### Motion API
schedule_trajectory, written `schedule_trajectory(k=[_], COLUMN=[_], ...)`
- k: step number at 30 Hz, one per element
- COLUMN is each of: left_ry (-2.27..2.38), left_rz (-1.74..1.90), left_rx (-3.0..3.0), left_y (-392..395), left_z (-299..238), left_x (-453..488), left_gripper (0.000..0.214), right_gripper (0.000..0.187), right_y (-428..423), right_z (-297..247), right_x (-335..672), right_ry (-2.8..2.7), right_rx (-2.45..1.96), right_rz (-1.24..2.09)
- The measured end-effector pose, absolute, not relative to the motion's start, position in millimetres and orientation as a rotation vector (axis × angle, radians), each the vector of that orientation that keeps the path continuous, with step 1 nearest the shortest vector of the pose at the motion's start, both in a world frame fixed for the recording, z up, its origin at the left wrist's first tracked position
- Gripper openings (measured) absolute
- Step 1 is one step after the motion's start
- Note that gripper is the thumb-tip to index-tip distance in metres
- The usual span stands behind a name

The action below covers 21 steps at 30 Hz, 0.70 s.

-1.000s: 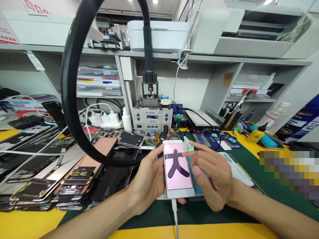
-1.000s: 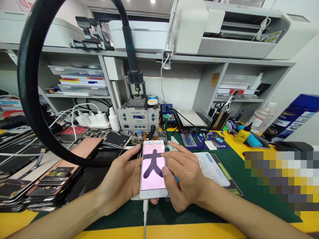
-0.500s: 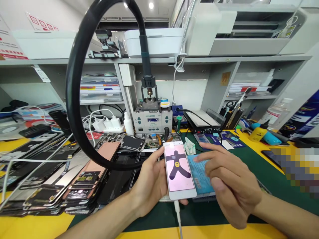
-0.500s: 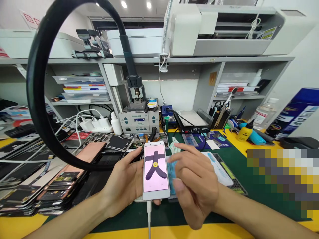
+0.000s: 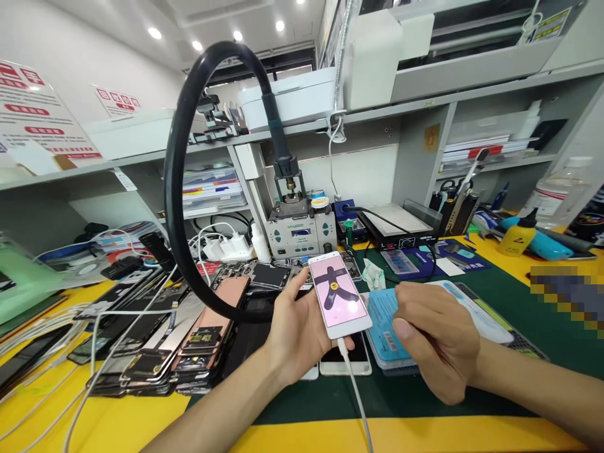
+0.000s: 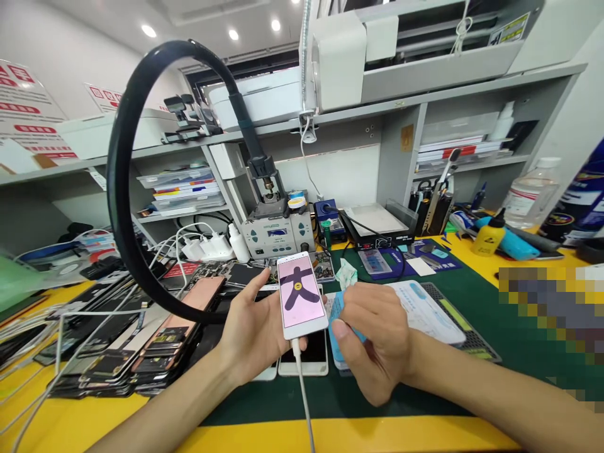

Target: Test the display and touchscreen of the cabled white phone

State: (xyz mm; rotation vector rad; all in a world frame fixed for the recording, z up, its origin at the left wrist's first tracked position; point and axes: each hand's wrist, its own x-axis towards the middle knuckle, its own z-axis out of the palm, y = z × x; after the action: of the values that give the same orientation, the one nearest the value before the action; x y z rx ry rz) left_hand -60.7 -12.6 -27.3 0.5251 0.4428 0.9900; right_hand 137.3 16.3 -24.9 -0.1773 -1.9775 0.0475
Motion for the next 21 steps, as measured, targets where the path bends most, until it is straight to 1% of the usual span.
schedule_trajectory(k=[7,12,21], left_ry=[0.411,0.389,0.354], left_rz=[0.975,0.966,0.878], left_rx=[0.611,0.638,0.528], left_y=[-11.6,-13.0,-20.5], left_z=[-23.8,-24.5,-22.3], left_x=[-60.3,-60.8,-55.7], left_gripper=[0.066,0.065,0.065], right_gripper=[0.011,0.015,0.012], right_y=[19.2,17.7,10.0], right_z=[-26.2,-26.7,-30.3], right_x=[135.5,134.8,131.9], right_ry=[-1.938,-1.962,-2.033], right_rx=[-0.19,-0.195,-0.152], right_rz=[0.058,0.008,0.005])
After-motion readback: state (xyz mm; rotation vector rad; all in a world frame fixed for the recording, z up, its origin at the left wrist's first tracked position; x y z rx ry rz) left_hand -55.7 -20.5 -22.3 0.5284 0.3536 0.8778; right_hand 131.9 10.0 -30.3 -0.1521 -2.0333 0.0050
